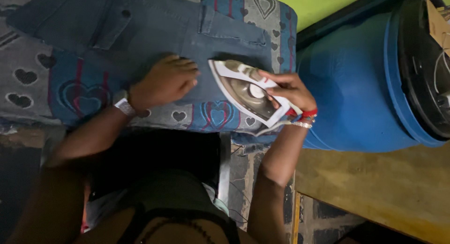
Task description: The person irons a pair of denim trousers on a padded surface, moving the iron across different sections of the fabric and turning the garment over to reach other parts.
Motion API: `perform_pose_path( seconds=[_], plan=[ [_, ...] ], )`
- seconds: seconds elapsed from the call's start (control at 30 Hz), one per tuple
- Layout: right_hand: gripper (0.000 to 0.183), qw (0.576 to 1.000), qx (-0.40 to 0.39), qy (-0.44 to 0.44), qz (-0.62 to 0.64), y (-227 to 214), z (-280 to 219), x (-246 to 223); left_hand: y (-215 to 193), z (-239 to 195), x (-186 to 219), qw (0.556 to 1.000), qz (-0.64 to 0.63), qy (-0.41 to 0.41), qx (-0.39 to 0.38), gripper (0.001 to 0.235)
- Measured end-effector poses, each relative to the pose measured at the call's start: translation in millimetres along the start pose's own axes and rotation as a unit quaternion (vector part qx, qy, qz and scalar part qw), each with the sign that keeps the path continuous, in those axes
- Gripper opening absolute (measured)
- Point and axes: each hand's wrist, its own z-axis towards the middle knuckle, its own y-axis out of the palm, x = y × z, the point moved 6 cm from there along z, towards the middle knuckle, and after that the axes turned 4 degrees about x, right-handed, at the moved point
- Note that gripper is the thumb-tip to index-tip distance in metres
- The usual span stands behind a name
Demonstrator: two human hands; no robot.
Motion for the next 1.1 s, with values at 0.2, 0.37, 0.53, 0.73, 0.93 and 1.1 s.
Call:
perform_pose_path(
  seconds=[0.2,0.37,0.53,0.73,0.93,1.1],
  plan=[
    [0.056,0.995,-0.067,-0.042,0.067,49,54,-24,-66,-24,-96,0.978,0.2,-0.044,0.038,0.012],
    [0.061,0.987,-0.096,-0.097,0.081,78,78,-35,-84,-61,-174,0.962,0.252,-0.088,0.064,0.048],
    [0.062,0.985,-0.084,-0.07,0.13,104,93,-42,-47,-79,-199,0.959,0.256,-0.105,0.055,0.07],
    [0.058,0.98,-0.02,-0.096,0.172,139,105,-49,-50,-84,-201,0.959,0.245,-0.127,0.058,0.032],
    [0.058,0.973,0.062,-0.135,0.175,177,128,-63,-74,-81,-197,0.955,0.206,-0.181,0.114,0.046],
    [0.061,0.963,0.074,-0.161,0.202,192,152,-72,-87,-86,-198,0.952,0.18,-0.199,0.151,0.056]
  ],
)
